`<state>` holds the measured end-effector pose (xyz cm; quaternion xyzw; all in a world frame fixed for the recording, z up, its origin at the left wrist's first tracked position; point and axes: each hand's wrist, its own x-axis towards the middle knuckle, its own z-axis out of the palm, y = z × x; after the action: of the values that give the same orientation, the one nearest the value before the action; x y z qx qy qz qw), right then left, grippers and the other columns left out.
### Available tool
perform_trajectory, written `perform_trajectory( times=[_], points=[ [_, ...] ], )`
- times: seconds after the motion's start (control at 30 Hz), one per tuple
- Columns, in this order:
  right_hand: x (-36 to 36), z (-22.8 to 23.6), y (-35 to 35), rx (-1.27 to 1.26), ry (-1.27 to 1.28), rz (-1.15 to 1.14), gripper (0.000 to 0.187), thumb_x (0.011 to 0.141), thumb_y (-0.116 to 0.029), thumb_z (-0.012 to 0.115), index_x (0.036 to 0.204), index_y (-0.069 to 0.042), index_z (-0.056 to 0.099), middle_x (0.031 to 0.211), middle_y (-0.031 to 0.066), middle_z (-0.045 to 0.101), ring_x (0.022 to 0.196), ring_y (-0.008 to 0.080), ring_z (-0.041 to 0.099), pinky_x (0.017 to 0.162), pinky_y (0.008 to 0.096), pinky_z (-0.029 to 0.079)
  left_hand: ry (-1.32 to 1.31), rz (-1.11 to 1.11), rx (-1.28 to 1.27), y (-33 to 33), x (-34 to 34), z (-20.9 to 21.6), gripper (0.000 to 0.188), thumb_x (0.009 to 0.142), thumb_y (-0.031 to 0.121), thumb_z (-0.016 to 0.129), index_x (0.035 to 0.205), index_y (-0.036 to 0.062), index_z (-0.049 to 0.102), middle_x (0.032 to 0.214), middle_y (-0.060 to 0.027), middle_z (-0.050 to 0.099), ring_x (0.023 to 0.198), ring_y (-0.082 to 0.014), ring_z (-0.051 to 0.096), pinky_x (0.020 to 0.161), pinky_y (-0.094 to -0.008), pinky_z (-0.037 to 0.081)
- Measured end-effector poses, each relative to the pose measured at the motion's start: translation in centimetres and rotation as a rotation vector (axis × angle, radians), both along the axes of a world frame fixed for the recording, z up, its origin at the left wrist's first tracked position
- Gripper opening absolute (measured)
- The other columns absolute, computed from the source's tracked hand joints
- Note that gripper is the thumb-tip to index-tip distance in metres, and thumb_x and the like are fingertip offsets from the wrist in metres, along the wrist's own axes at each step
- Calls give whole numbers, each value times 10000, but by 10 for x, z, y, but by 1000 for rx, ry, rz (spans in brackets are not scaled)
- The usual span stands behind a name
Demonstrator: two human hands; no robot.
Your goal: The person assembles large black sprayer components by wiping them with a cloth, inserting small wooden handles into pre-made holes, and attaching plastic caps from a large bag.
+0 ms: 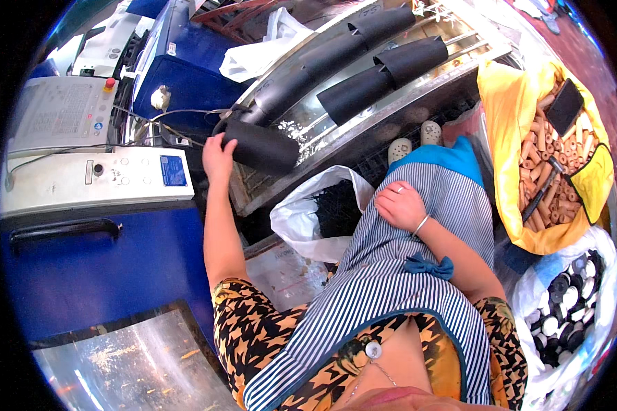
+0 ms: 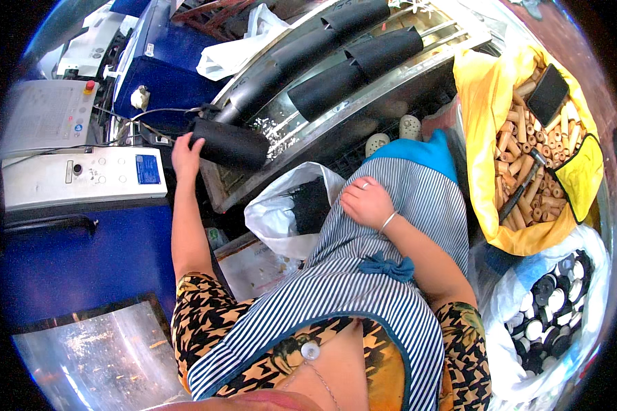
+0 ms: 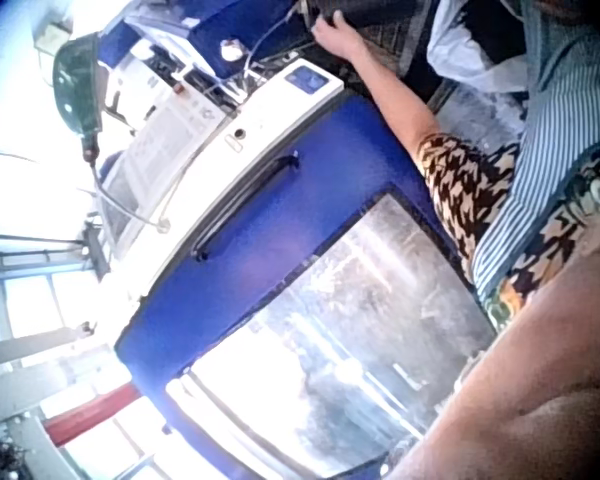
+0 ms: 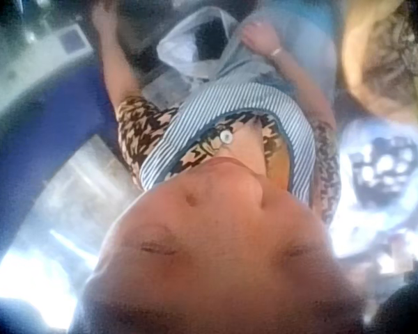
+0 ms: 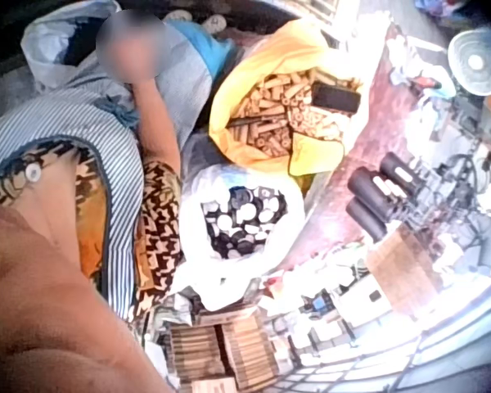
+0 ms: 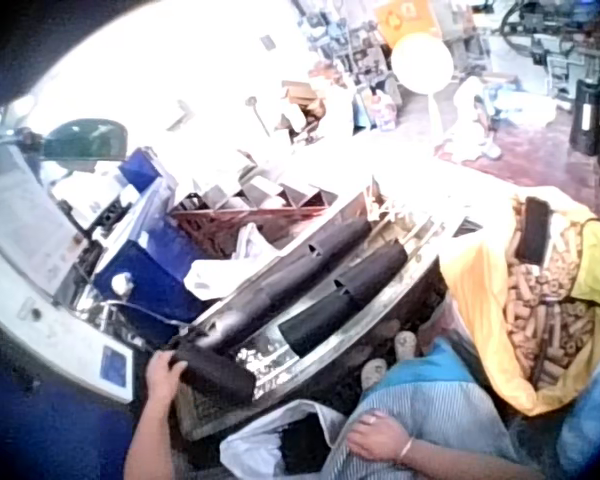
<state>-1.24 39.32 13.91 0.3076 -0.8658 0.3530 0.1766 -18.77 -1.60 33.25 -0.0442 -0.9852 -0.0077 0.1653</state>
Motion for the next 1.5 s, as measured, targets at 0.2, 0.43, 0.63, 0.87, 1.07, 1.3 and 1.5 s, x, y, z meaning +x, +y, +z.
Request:
perform_trajectory(
  times=[0.2,0.43,0.63,0.87,1.07,1.3,1.5],
  points=[
    [-1,-4,-1,-35,18,-22,125,811,-239,634,797,-116,649,861,20,645,905,220,594,861,379,457,-68,-13,11,11,13,27,413,812,285,735,1124,24,662,1065,-172,634,1024,-367,605,889,-429,475],
    [4,-12,-2,-27,32,-12,128,818,-240,630,801,-115,650,869,9,650,906,211,594,868,368,452,-361,166,-98,33,55,-18,385,775,306,770,1109,127,701,1154,-99,626,1114,-322,579,921,-457,474],
    [-1,-12,7,149,-109,-9,202,804,-243,617,983,-166,670,1017,27,639,975,234,595,873,418,475,-172,-231,-30,37,15,-16,406,778,407,763,974,53,724,1367,-250,507,1238,-399,496,1069,-472,374],
    [21,110,126,-101,95,-350,397,771,-205,692,1145,-96,613,1178,87,581,1040,286,559,897,416,472,-78,-4,116,-22,19,-59,521,828,304,756,1193,-7,554,1156,-220,606,1118,-367,569,973,-434,439],
    [61,136,336,565,102,-1172,345,759,-189,683,1093,-107,654,1170,85,607,1070,296,569,882,419,475,-383,-367,201,48,20,-8,743,741,89,706,1426,89,419,1466,-139,411,1382,-338,344,1159,-414,246],
    [90,75,455,1021,-52,-1022,167,774,-157,608,892,-141,724,1083,90,670,1181,328,544,1041,519,375,-229,-352,124,52,20,-27,591,792,262,742,1325,83,559,1352,-168,521,1271,-346,476,1082,-434,360],
    [124,50,526,218,-202,-1407,309,990,-273,445,988,-69,678,1032,113,682,998,291,631,861,377,478,-79,-306,-40,65,-10,-26,426,766,382,754,1139,193,673,1191,-93,569,1146,-325,541,982,-460,425]
  ],
)
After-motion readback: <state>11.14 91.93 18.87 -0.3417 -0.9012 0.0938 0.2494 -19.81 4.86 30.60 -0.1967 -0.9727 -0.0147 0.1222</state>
